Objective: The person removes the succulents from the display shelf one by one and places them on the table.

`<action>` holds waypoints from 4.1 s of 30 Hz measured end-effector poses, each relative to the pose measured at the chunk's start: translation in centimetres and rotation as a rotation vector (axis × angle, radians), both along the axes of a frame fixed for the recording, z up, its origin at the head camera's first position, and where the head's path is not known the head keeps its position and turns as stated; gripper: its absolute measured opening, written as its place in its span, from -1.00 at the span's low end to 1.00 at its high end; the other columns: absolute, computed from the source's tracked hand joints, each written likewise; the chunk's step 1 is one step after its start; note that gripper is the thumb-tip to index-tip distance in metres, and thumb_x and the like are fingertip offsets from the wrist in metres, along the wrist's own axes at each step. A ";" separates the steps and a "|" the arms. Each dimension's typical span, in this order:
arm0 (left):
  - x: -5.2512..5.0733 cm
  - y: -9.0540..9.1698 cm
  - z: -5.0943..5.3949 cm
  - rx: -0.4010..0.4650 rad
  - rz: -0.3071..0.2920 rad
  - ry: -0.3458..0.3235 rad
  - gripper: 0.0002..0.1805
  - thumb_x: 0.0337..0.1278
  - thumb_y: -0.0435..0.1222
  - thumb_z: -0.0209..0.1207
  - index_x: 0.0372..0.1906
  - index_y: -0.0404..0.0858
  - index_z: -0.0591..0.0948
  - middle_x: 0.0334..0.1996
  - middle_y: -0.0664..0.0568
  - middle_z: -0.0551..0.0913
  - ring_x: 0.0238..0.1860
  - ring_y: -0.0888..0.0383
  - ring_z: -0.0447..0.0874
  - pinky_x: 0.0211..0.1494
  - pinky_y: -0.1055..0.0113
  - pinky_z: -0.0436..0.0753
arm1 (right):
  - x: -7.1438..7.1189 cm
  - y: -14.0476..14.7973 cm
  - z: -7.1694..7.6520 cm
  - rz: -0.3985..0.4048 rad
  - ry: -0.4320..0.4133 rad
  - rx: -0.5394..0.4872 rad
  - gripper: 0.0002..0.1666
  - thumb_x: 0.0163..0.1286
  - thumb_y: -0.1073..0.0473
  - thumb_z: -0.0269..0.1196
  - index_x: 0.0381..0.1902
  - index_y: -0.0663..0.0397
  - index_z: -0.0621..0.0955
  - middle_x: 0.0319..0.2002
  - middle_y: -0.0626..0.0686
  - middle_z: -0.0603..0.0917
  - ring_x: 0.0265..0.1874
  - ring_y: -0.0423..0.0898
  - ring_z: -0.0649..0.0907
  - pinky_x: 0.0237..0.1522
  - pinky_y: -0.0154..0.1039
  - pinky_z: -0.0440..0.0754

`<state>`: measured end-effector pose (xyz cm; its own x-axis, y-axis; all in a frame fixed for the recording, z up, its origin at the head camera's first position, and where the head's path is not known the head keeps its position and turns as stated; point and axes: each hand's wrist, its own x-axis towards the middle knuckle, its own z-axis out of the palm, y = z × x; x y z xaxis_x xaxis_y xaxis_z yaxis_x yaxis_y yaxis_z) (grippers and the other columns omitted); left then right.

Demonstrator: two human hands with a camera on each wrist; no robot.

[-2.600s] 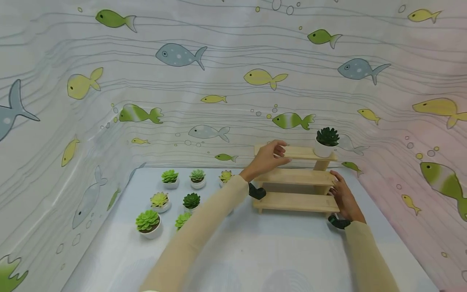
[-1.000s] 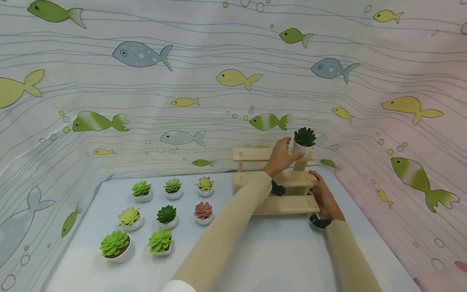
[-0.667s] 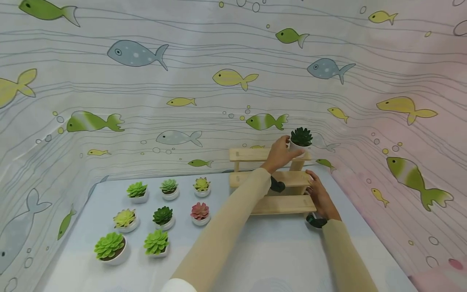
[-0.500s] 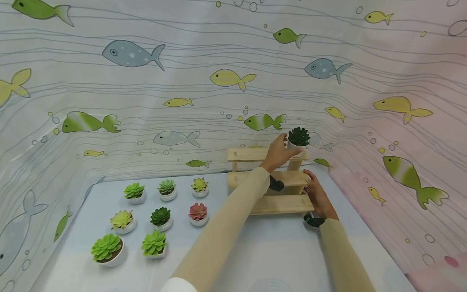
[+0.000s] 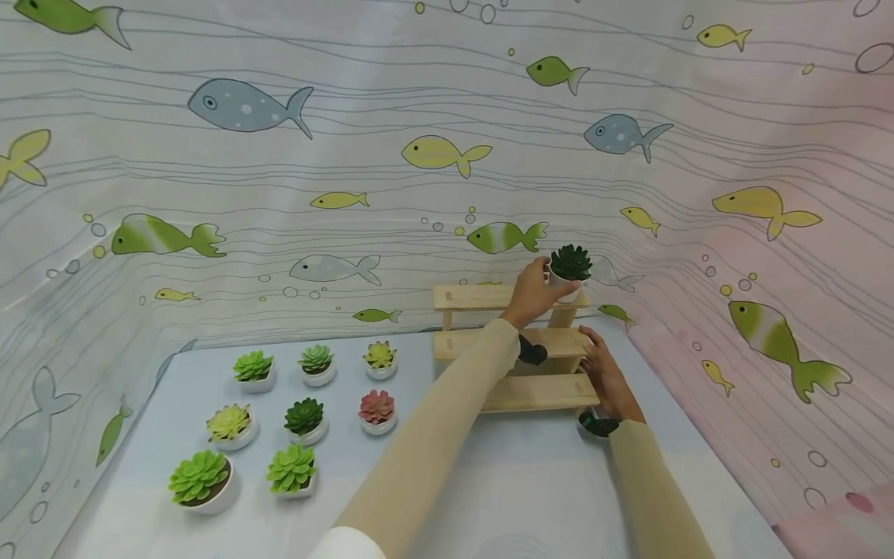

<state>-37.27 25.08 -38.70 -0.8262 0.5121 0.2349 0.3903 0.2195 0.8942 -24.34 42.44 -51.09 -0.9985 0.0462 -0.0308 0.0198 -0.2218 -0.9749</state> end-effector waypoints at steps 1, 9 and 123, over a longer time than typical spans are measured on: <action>-0.1 0.0 0.0 0.003 -0.001 -0.002 -0.11 0.28 0.03 0.37 0.56 -0.26 0.29 0.41 -0.08 0.45 0.35 0.05 0.49 0.29 0.19 0.57 | -0.1 0.0 -0.1 0.001 0.001 -0.002 -0.50 0.73 0.00 -0.14 0.53 -0.39 0.12 0.34 -0.07 0.33 0.31 -0.04 0.37 0.22 -0.08 0.51; -0.1 -0.4 0.0 0.075 0.003 -0.045 -0.15 0.22 0.02 0.43 0.49 -0.22 0.36 0.32 -0.03 0.51 0.21 0.13 0.53 0.17 0.24 0.61 | -0.3 -0.2 0.1 -0.005 0.001 0.020 -0.46 0.73 -0.03 -0.15 0.56 -0.37 0.08 0.34 -0.08 0.34 0.33 -0.04 0.34 0.19 -0.16 0.52; 7.9 -27.7 -1.4 -0.157 0.030 0.178 -0.14 0.11 0.06 0.48 0.45 -0.16 0.41 0.18 0.10 0.60 0.07 0.11 0.60 0.14 0.25 0.61 | -0.2 0.4 -1.0 0.035 -0.004 -0.030 -0.51 0.72 -0.02 -0.19 0.50 -0.54 0.12 0.27 -0.18 0.30 0.20 -0.15 0.39 -0.02 -0.26 0.61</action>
<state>-29.41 -2.61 -40.08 -0.7943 0.5297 0.2975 0.5298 0.3643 0.7659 -24.54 42.89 -52.13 -0.9993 0.0098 -0.0356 0.0320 -0.2499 -0.9677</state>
